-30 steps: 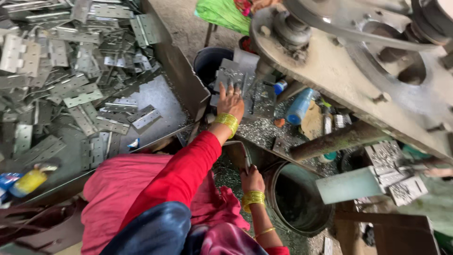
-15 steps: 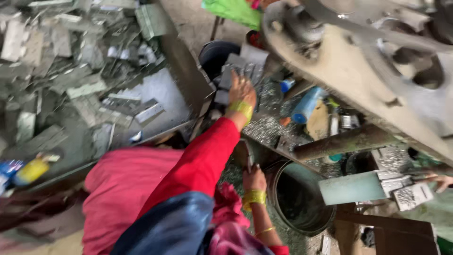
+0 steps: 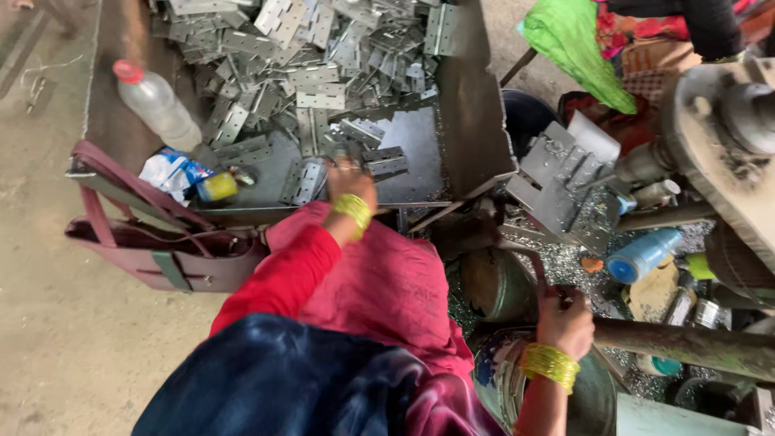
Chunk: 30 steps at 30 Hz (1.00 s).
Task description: The person repeatedly picks up small metal plates from a pile, places them into a manual punching machine, and operates the lever to punch holes. The finished plates are ejected and fall into a bucket below. The process is repeated continuously throughout the clip.
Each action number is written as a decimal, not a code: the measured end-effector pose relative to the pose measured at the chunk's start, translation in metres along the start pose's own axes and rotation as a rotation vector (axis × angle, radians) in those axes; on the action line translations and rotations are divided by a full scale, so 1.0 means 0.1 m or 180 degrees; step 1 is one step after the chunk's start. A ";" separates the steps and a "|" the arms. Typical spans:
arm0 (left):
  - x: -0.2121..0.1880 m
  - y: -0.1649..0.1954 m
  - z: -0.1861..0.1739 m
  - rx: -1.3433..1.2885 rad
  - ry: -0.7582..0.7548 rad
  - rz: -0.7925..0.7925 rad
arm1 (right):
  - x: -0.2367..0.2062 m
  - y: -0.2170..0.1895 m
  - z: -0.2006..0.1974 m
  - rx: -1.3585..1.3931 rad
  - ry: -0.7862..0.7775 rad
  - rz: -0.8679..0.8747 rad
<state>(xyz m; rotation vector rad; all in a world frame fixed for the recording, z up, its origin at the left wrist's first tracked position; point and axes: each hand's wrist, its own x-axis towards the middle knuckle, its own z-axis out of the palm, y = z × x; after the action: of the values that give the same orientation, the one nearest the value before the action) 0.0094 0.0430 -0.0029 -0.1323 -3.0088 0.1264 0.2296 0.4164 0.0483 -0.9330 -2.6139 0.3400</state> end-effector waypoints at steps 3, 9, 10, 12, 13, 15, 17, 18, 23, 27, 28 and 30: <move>0.12 -0.62 0.24 -0.0335 -0.1319 -0.1238 | 0.17 -0.19 -0.20 -0.0189 0.0207 -0.0222; 0.33 -0.95 0.39 -0.1173 -0.1160 -0.1708 | 0.19 -0.33 -0.32 -0.0478 0.0021 -0.0095; 0.32 -1.00 0.41 -0.1316 -0.0959 -0.1584 | 0.18 -0.33 -0.33 -0.0538 0.0065 -0.0147; 0.28 -1.11 0.44 -0.1591 -0.0548 -0.1317 | 0.16 -0.33 -0.33 -0.0511 0.0138 -0.0201; 0.23 -1.16 0.48 -0.1418 -0.0554 -0.0731 | 0.15 -0.33 -0.33 -0.0432 0.0162 -0.0207; 0.13 -1.21 0.52 -0.1035 -0.0546 0.0449 | 0.15 -0.31 -0.33 -0.0334 0.0174 -0.0179; 0.06 -1.23 0.52 -0.0717 -0.0202 0.0383 | 0.16 -0.29 -0.32 -0.0343 0.0091 -0.0162; 0.05 -1.25 0.50 -0.0557 -0.0009 0.0346 | 0.17 -0.28 -0.32 -0.0306 0.0115 -0.0186; 0.19 -1.53 0.27 -0.0880 -0.0926 -0.0617 | 0.17 -0.24 -0.30 -0.0049 0.0142 -0.0246; 0.33 -1.70 0.11 -0.1225 -0.1700 -0.0086 | 0.16 -0.26 -0.26 -0.0116 0.0202 -0.0140; 0.33 -1.63 0.08 -0.0973 -0.1639 0.0023 | 0.15 -0.27 -0.26 -0.0088 0.0190 -0.0150; 0.36 -1.31 -0.06 -0.0497 -0.1472 0.0304 | 0.13 -0.29 -0.28 -0.0067 0.0088 -0.0075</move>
<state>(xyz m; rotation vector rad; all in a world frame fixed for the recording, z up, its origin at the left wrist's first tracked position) -0.0356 -0.0829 0.0193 -0.3004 -3.4728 -0.0826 0.2149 0.4063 0.0862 -0.9066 -2.6058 0.2921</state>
